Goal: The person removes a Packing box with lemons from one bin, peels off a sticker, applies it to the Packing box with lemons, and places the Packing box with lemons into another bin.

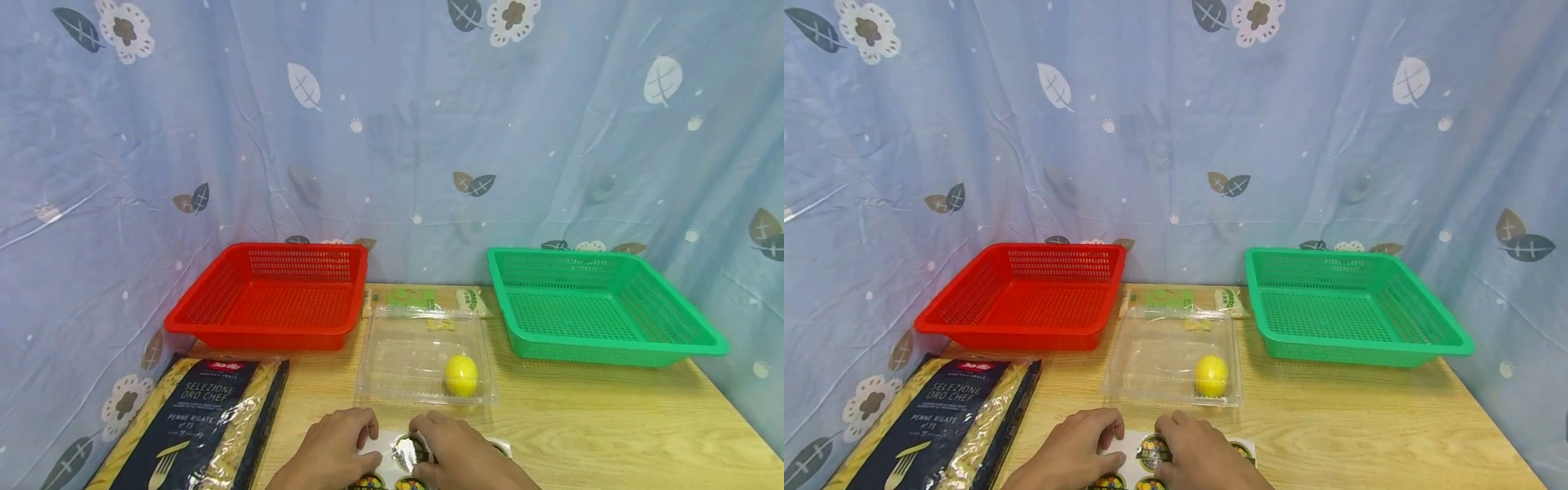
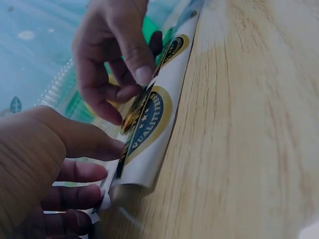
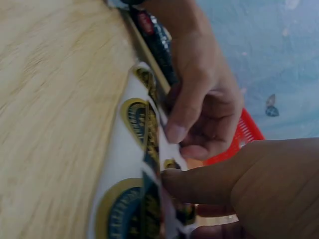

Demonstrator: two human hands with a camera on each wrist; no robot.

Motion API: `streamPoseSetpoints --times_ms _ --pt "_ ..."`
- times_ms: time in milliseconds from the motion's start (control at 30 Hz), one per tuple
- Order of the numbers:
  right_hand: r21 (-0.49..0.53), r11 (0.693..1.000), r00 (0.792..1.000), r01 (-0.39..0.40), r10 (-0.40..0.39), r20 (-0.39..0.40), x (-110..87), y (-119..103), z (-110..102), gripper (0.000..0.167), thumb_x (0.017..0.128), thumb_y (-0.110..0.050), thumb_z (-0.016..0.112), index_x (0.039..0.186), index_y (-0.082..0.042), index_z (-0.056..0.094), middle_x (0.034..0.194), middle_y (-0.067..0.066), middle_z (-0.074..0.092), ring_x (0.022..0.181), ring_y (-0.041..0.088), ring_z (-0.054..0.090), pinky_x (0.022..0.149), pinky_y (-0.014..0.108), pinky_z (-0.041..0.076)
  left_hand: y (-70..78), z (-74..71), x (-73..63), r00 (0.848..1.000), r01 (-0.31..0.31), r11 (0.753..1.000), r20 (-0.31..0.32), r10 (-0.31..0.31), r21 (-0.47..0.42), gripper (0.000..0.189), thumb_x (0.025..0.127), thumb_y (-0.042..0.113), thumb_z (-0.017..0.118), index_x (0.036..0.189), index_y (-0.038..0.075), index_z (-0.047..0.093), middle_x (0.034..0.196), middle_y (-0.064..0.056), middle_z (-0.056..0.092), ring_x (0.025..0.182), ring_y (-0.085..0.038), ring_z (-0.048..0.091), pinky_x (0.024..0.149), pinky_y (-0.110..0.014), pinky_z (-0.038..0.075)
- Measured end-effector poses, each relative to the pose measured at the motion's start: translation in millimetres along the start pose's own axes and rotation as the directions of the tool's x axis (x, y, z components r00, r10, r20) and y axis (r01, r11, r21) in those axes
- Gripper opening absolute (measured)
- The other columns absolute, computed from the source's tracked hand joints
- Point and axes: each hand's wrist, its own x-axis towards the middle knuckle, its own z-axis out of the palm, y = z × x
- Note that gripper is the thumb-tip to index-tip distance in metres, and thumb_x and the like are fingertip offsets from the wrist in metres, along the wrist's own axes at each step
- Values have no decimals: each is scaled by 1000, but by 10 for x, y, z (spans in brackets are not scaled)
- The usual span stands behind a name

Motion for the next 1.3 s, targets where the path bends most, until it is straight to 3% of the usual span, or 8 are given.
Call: streamPoseSetpoints --times_ms 200,367,733,867,1167,1300 --pt "-6 999 999 31 -32 -34 15 46 58 27 90 -32 77 111 -23 63 94 -16 53 75 0 46 63 24 43 -33 24 12 999 -20 1000 -36 20 10 19 82 32 77 84 30 58 69 13 47 56 -5 39 50 -26 31" --pt "9 1000 999 5 -5 -43 28 47 93 27 89 -32 77 111 -25 62 94 -18 52 74 0 46 63 25 42 -67 45 12 998 -26 999 -64 28 26 20 80 32 76 82 31 57 67 14 45 54 -4 37 49 -26 31" --pt "40 999 998 9 -6 -64 19 2 100 28 87 -21 79 101 -28 55 91 -19 49 71 1 44 62 22 40 -84 59 23 996 -36 998 -78 40 43 20 81 34 76 82 31 57 67 15 44 54 -3 37 49 -25 31" --pt "95 995 998 3 3 -63 27 -10 105 25 88 -13 75 93 -28 56 86 -20 52 70 0 46 61 22 42 -85 67 23 996 -37 998 -77 41 55 20 80 34 77 81 31 57 66 16 43 53 -3 38 48 -25 31" --pt "92 990 988 109 -98 -116 34 44 117 19 95 -8 69 93 -24 60 87 -21 57 70 -4 48 62 19 45 -73 85 32 999 -29 997 -41 32 69 22 79 34 78 82 30 57 67 16 43 55 -4 39 49 -26 31" --pt "70 970 958 235 -218 -189 49 73 77 20 95 -4 68 93 -23 59 86 -19 56 71 -5 47 63 16 45 -59 38 47 999 -35 996 -16 37 84 21 80 33 77 83 29 56 68 15 44 55 -4 40 49 -27 32"
